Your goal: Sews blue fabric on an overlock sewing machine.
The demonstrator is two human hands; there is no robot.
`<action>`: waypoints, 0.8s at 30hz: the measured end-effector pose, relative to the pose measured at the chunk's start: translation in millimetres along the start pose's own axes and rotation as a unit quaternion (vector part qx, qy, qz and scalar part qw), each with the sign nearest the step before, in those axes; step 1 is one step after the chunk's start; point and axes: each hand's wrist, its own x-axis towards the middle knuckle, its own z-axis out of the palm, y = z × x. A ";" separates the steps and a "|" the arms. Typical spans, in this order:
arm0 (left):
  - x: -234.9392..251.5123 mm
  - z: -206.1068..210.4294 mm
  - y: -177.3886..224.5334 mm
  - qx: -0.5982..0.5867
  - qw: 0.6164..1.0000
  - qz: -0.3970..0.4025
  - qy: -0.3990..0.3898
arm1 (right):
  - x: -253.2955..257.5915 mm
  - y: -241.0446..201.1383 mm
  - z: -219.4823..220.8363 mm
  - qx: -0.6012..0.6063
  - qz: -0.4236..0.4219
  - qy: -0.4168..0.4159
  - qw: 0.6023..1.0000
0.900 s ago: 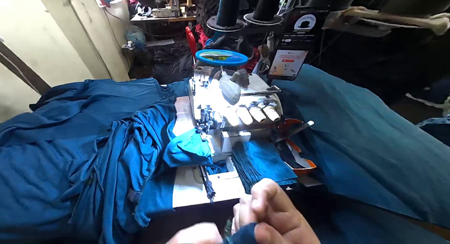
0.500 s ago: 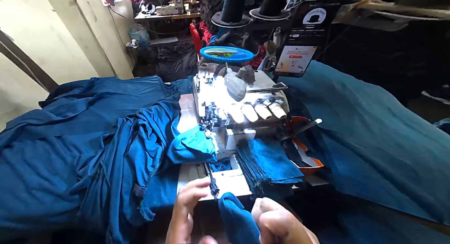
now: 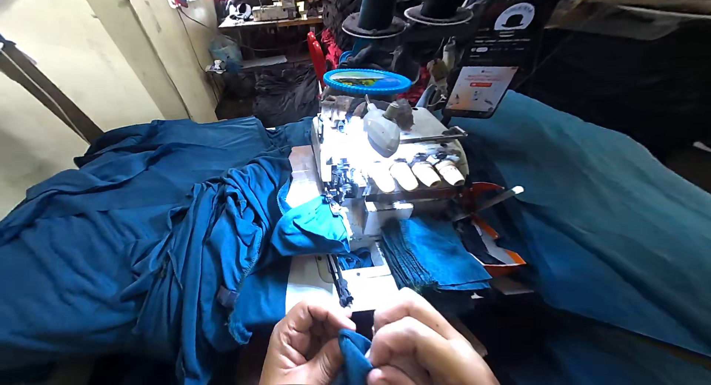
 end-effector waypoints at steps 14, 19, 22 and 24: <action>-4.1 -6.3 9.6 -0.156 0.967 -0.154 -0.132 | -1.5 4.8 -9.8 0.439 0.182 -0.013 0.880; -3.3 -10.7 13.4 -0.174 0.966 -0.150 -0.117 | -3.7 4.9 -12.7 0.422 0.230 -0.029 0.877; -5.8 -8.7 12.4 -0.136 0.973 -0.156 -0.102 | -1.7 3.6 -10.9 0.421 0.222 -0.014 0.879; -5.8 -7.7 13.5 -0.124 0.977 -0.150 -0.091 | -1.2 3.7 -8.5 0.431 0.217 -0.006 0.876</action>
